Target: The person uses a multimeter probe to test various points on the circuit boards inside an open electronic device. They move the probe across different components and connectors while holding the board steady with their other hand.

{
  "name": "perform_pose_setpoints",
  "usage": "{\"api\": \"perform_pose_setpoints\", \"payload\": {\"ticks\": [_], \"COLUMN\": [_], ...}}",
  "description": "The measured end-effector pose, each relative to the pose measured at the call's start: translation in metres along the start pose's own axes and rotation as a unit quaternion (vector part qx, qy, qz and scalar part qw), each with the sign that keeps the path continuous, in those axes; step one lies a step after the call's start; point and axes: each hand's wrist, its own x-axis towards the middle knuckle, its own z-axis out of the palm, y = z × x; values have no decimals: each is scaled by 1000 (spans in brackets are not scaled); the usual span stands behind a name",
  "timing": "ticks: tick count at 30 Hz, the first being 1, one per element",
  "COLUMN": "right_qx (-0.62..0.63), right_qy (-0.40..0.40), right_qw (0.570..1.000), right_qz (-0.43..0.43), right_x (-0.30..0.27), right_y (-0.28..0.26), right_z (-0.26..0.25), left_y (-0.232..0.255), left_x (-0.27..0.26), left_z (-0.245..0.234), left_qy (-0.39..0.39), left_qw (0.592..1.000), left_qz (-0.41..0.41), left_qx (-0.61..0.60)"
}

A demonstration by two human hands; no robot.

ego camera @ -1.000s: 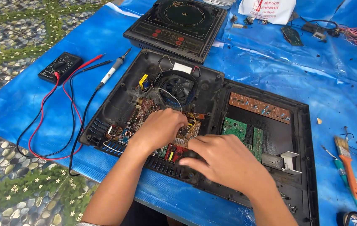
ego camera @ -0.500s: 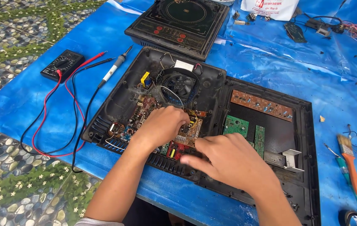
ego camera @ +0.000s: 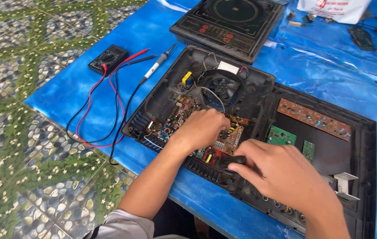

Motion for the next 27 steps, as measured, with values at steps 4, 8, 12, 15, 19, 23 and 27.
{"api": "perform_pose_setpoints", "payload": {"ticks": [4,8,12,15,19,23,27], "right_qx": [11,15,17,17,15,16,27], "right_qy": [-7,40,61,59,83,79,88], "right_qw": [1000,998,995,995,992,990,984], "right_qz": [-21,-52,-74,-85,-97,-116,-152], "right_x": [3,-2,0,7,2,4,5], "right_y": [0,0,1,-2,0,-7,-11], "right_z": [6,5,8,11,11,12,10], "left_y": [1,5,3,3,3,4,4], "left_x": [-1,0,0,1,0,1,2], "left_z": [-4,-7,-2,-5,-5,-6,-6], "left_qy": [-18,-23,-19,-36,-29,-36,-45], "left_qw": [1000,1000,1000,999,999,999,998], "left_qz": [-13,-18,-19,-31,-26,-31,-36], "left_qx": [2,-3,8,15,4,-1,8]}}
